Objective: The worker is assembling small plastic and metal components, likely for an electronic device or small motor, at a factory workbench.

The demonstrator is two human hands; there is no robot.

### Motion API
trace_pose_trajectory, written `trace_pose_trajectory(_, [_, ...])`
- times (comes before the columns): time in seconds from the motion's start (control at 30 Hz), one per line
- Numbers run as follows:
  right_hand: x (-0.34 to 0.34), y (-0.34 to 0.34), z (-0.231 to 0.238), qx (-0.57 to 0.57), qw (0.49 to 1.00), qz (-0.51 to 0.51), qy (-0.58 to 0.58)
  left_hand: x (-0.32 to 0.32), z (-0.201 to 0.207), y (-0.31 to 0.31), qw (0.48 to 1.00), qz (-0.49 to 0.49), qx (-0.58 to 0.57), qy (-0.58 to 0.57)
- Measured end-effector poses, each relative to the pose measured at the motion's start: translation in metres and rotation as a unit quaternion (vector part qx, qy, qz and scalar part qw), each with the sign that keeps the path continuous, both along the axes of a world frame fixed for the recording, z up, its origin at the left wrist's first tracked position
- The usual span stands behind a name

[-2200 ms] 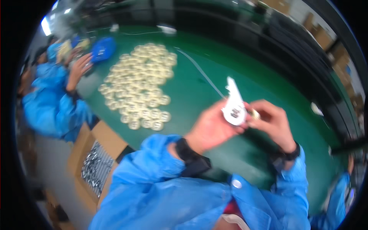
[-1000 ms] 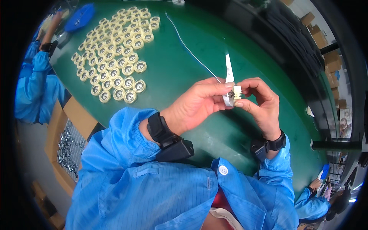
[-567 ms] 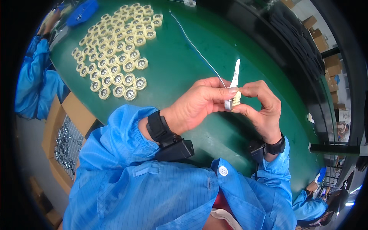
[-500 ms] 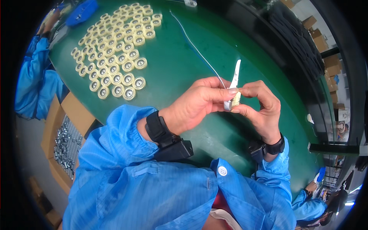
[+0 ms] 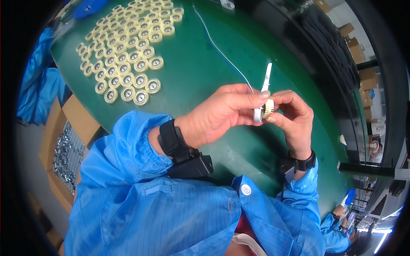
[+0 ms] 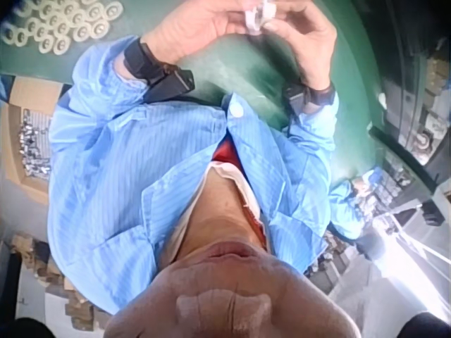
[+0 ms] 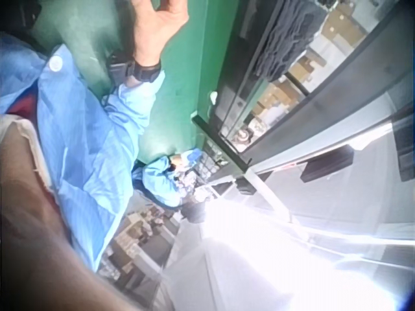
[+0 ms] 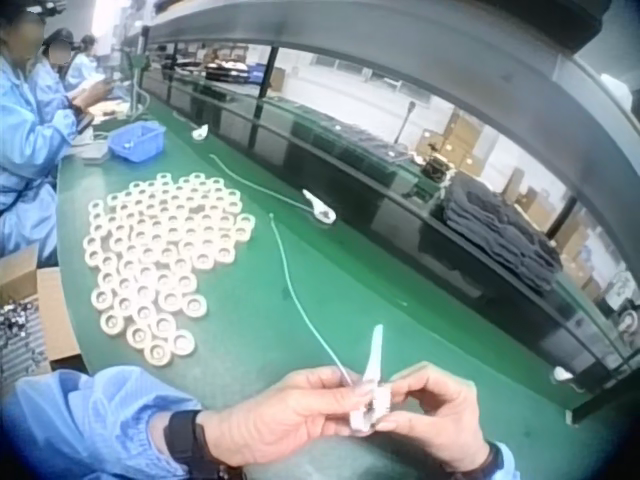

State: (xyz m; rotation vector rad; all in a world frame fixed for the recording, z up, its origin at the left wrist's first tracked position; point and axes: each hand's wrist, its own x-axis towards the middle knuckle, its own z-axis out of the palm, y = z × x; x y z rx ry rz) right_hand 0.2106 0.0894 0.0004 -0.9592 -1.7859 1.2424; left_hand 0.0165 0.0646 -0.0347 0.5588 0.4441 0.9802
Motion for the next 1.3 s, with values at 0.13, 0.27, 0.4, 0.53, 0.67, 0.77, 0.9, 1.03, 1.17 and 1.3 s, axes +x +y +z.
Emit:
trace_pose_trajectory(0.13, [-0.002, -0.006, 0.007, 0.153, 0.979, -0.013, -0.131, 0.001, -0.001, -0.001, 1.0, 0.008, -0.005, 0.013])
trace_pose_trajectory(0.27, [0.003, -0.003, 0.008, 0.146, 0.981, 0.013, -0.126, 0.0, 0.0, -0.002, 1.0, -0.01, -0.005, -0.001])
trace_pose_trajectory(0.4, [0.003, -0.001, 0.005, 0.025, 0.998, 0.003, -0.061, 0.001, 0.0, 0.0, 1.0, -0.021, -0.008, 0.002])
trace_pose_trajectory(0.53, [0.002, -0.004, 0.003, 0.081, 0.993, -0.009, -0.09, -0.001, 0.002, -0.002, 1.0, -0.009, 0.005, 0.009])
trace_pose_trajectory(0.67, [0.002, -0.001, 0.002, 0.074, 0.995, 0.008, -0.061, -0.001, -0.001, -0.001, 1.0, -0.02, 0.01, 0.002])
trace_pose_trajectory(0.77, [0.001, 0.0, 0.002, -0.028, 1.0, 0.014, 0.003, -0.001, 0.0, -0.001, 0.999, -0.032, 0.004, -0.018])
trace_pose_trajectory(0.9, [0.002, 0.001, 0.001, -0.019, 1.0, 0.022, 0.006, 0.0, 0.0, -0.001, 0.999, -0.035, 0.006, -0.027])
trace_pose_trajectory(1.03, [0.006, 0.004, -0.002, -0.003, 0.999, 0.039, 0.008, 0.0, 0.001, 0.001, 0.999, -0.038, -0.005, -0.038])
trace_pose_trajectory(1.17, [0.002, -0.001, 0.003, 0.044, 0.998, 0.024, -0.035, 0.001, -0.003, -0.001, 0.999, -0.032, 0.003, 0.003])
trace_pose_trajectory(1.3, [-0.006, -0.009, 0.009, 0.275, 0.945, 0.009, -0.175, 0.0, -0.002, -0.003, 0.999, -0.011, 0.031, 0.038])
